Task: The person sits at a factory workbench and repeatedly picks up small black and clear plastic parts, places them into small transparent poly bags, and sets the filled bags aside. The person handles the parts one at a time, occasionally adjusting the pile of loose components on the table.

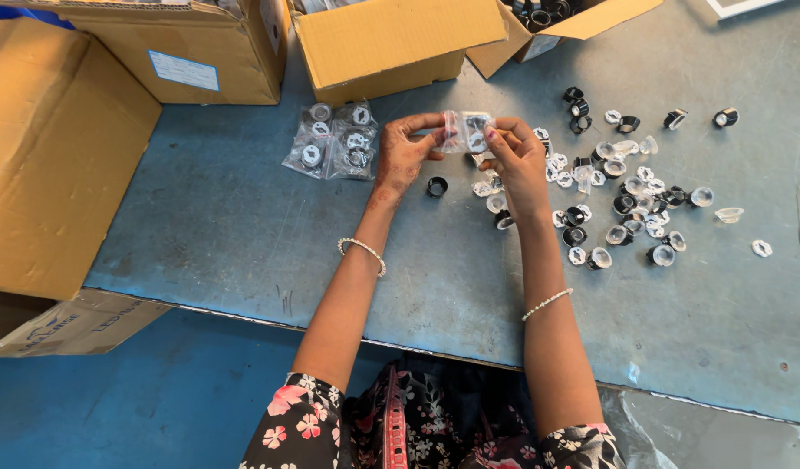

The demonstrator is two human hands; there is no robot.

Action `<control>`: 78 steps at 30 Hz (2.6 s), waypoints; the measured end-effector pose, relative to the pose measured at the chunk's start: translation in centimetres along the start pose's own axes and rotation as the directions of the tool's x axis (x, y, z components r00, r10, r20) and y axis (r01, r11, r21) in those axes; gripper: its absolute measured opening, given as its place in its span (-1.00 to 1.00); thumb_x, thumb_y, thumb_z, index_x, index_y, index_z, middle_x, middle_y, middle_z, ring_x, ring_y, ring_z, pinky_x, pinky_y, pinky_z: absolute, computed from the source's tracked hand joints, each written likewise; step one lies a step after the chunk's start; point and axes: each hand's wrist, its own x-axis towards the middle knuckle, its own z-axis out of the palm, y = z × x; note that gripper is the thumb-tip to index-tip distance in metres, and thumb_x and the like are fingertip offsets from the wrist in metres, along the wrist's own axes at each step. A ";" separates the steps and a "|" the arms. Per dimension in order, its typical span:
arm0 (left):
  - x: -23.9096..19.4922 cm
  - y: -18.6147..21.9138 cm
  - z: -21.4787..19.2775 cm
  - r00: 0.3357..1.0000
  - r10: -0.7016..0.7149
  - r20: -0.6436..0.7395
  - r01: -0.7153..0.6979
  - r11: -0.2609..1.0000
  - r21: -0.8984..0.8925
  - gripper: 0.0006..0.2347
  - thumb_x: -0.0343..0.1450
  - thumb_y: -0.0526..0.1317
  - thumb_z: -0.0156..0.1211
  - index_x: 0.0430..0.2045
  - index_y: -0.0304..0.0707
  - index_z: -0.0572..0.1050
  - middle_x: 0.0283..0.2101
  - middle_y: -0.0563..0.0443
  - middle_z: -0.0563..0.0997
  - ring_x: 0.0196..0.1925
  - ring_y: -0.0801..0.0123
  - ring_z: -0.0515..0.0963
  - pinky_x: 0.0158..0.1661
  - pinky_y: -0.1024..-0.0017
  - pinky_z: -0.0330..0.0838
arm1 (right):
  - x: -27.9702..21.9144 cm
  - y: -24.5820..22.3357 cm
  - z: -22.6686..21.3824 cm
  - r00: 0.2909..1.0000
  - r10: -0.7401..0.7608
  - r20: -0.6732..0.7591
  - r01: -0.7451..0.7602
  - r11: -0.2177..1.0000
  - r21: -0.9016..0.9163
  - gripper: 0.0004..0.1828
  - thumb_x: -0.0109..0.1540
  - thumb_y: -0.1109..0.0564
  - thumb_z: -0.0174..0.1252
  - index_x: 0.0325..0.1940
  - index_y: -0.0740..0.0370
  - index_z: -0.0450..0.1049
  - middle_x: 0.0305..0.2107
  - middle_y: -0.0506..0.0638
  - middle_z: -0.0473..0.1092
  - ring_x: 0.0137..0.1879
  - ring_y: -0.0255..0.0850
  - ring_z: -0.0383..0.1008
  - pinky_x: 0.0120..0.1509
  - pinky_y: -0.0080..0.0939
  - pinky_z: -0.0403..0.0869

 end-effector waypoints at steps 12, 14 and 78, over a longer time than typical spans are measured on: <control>0.9 -2.7 -1.1 0.972 -0.126 0.199 0.141 0.988 -0.065 -0.86 0.41 -0.35 0.32 -0.23 -0.45 0.60 -0.24 -0.05 0.69 -0.28 0.47 0.66 -0.26 0.50 0.63 | 0.2 0.2 -0.7 0.999 -0.028 -0.033 0.031 0.996 0.079 -0.91 0.34 0.18 0.19 -0.16 0.27 0.52 -0.25 -0.07 0.51 -0.15 -0.37 0.45 -0.03 -0.32 0.43; 1.1 -3.1 -0.9 0.958 -0.142 0.249 0.171 0.980 -0.098 -0.86 0.41 -0.34 0.30 -0.23 -0.44 0.59 -0.21 -0.03 0.68 -0.23 0.47 0.66 -0.24 0.50 0.63 | 0.3 0.6 -0.9 0.996 -0.035 -0.085 0.040 0.998 0.057 -0.91 0.32 0.19 0.19 -0.18 0.28 0.52 -0.27 -0.06 0.52 -0.17 -0.37 0.46 -0.03 -0.32 0.43; -1.0 -0.9 2.8 0.989 0.000 0.145 -0.069 0.878 0.474 -0.84 0.40 -0.18 0.31 -0.27 -0.26 0.62 -0.21 0.00 0.71 -0.11 0.35 0.68 -0.03 0.39 0.51 | -1.2 -4.2 -0.4 0.991 -0.125 -0.041 0.081 0.824 -0.560 -0.76 0.25 0.08 0.28 -0.12 0.30 0.54 -0.35 -0.02 0.57 -0.26 -0.37 0.54 -0.17 -0.34 0.49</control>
